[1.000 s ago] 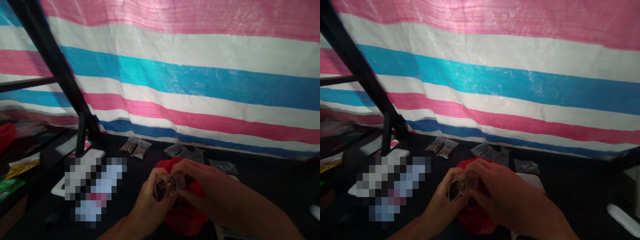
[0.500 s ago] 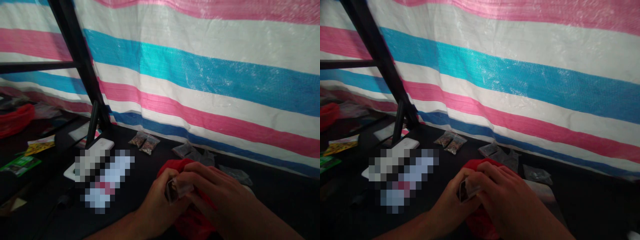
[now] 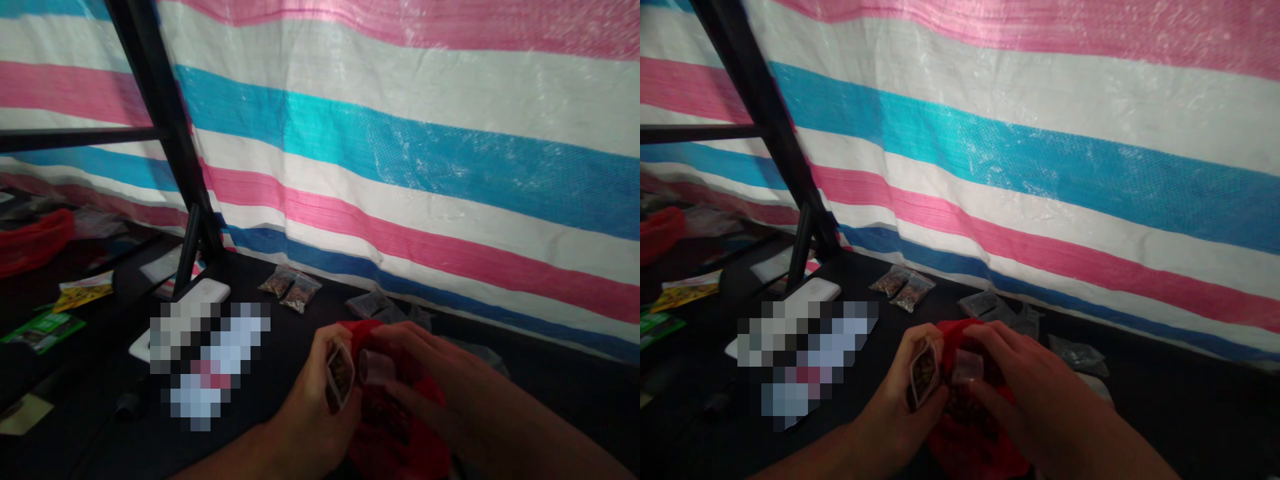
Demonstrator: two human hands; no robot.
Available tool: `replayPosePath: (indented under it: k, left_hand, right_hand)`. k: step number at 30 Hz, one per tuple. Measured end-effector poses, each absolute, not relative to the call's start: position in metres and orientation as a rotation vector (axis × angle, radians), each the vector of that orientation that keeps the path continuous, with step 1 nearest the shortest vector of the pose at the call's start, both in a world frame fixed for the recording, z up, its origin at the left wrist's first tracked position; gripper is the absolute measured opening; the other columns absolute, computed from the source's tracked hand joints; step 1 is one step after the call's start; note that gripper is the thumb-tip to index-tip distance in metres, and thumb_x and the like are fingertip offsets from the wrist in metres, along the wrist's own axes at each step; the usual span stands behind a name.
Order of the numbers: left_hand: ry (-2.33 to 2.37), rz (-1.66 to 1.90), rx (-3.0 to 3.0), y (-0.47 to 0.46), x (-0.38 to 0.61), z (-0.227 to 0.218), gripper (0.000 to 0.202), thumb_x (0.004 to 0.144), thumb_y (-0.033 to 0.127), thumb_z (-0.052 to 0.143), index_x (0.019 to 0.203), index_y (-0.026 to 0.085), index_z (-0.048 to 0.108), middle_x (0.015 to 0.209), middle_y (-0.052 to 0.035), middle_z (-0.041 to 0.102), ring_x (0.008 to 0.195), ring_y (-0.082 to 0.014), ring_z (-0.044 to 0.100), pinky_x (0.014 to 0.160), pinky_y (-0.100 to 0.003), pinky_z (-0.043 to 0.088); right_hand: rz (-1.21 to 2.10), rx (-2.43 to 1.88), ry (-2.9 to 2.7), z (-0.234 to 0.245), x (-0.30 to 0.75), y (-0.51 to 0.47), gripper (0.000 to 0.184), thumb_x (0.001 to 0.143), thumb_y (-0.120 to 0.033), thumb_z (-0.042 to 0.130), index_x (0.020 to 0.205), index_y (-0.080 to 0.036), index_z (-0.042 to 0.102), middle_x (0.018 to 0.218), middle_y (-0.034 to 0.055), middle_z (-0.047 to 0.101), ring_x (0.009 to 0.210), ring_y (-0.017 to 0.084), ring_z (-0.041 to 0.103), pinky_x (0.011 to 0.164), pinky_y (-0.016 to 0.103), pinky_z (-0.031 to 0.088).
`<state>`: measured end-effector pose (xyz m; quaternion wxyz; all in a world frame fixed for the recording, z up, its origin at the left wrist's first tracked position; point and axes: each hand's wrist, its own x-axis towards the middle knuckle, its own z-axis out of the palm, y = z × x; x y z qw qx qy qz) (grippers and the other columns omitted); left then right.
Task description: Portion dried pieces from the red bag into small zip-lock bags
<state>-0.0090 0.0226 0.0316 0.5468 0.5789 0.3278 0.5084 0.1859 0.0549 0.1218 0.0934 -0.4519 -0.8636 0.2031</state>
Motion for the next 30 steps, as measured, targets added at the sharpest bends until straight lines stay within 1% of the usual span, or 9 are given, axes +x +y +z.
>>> replayPosePath:
  k: [3,8,11,17,20,22,25,27,30]
  left_hand:
    - [0.732,1.243,1.403,0.020,-0.009,0.026,0.050,0.090,0.001,0.053,0.127,0.029,0.037,0.115,-0.0036,0.053,0.103,-0.0168,0.058,0.088,-0.027,0.051]
    - [0.723,1.375,1.375,0.021,-0.003,0.017,0.059,0.081,0.001,0.068,0.123,0.031,0.039,0.101,0.0026,0.053,0.084,-0.0116,0.056,0.075,-0.020,0.049]
    - [0.800,1.381,1.267,0.024,-0.002,0.024,0.065,0.075,0.006,0.077,0.125,0.030,0.042,0.101,0.0029,0.060,0.084,-0.0131,0.059,0.075,-0.022,0.050]
    - [0.952,1.235,1.436,0.030,-0.013,0.032,0.023,0.078,0.015,0.075,0.098,0.021,0.068,0.090,0.0006,0.067,0.079,-0.0165,0.060,0.073,-0.025,0.048]
    - [0.939,1.302,1.555,0.030,-0.017,0.025,0.029,0.079,0.015,0.072,0.107,0.022,0.069,0.097,-0.0012,0.067,0.084,-0.0186,0.061,0.076,-0.027,0.048]
    - [0.910,1.301,1.589,0.030,-0.016,0.019,0.030,0.081,0.019,0.073,0.110,0.023,0.069,0.100,-0.0021,0.067,0.086,-0.0196,0.061,0.078,-0.027,0.048]
    - [0.890,1.272,1.567,0.030,-0.013,0.015,0.031,0.084,0.024,0.073,0.115,0.023,0.067,0.105,-0.0035,0.068,0.092,-0.0212,0.064,0.082,-0.029,0.051]
    - [0.887,1.259,1.528,0.028,-0.010,0.014,0.052,0.080,0.026,0.080,0.128,0.024,0.060,0.117,-0.0065,0.068,0.103,-0.0248,0.066,0.089,-0.032,0.053]
    - [0.899,1.268,1.579,0.026,-0.009,0.014,0.084,0.073,0.026,0.087,0.146,0.027,0.046,0.141,-0.0104,0.059,0.126,-0.0310,0.059,0.104,-0.040,0.051]
  right_hand:
    - [0.587,-1.262,-2.591,0.122,0.176,0.049,0.047,0.092,-0.018,0.065,0.136,-0.035,0.057,0.140,0.0053,0.060,0.122,0.024,0.064,0.101,0.038,0.053]
    - [0.511,-1.110,-2.736,0.115,0.159,0.036,0.017,0.088,-0.012,0.068,0.096,-0.027,0.068,0.103,0.0019,0.072,0.092,0.020,0.070,0.082,0.030,0.055]
    - [0.573,-1.105,-2.672,0.118,0.159,0.036,0.016,0.093,-0.010,0.058,0.088,-0.024,0.063,0.095,0.0011,0.071,0.081,0.016,0.068,0.074,0.027,0.052]
    - [0.941,-1.286,-2.372,0.135,0.172,0.038,0.018,0.096,-0.019,0.058,0.108,-0.031,0.064,0.111,-0.0019,0.071,0.095,0.015,0.069,0.083,0.025,0.053]
    - [1.086,-1.391,-2.235,0.131,0.170,0.039,0.061,0.083,-0.017,0.072,0.136,-0.037,0.050,0.124,-0.0022,0.069,0.108,0.017,0.069,0.093,0.028,0.053]
    - [1.104,-1.360,-2.221,0.123,0.164,0.041,0.068,0.077,-0.013,0.075,0.136,-0.034,0.050,0.127,0.0000,0.068,0.113,0.019,0.067,0.098,0.030,0.051]
    - [1.079,-1.146,-2.196,0.113,0.155,0.046,0.036,0.079,-0.010,0.070,0.111,-0.026,0.065,0.127,0.0032,0.065,0.115,0.020,0.064,0.100,0.031,0.049]
    - [1.070,-1.043,-2.102,0.113,0.155,0.049,0.020,0.084,-0.014,0.068,0.101,-0.024,0.067,0.126,0.0045,0.065,0.114,0.020,0.064,0.098,0.031,0.050]
    - [1.089,-1.019,-1.933,0.128,0.170,0.049,0.013,0.093,-0.029,0.066,0.105,-0.025,0.065,0.113,0.0043,0.069,0.099,0.019,0.068,0.087,0.030,0.055]
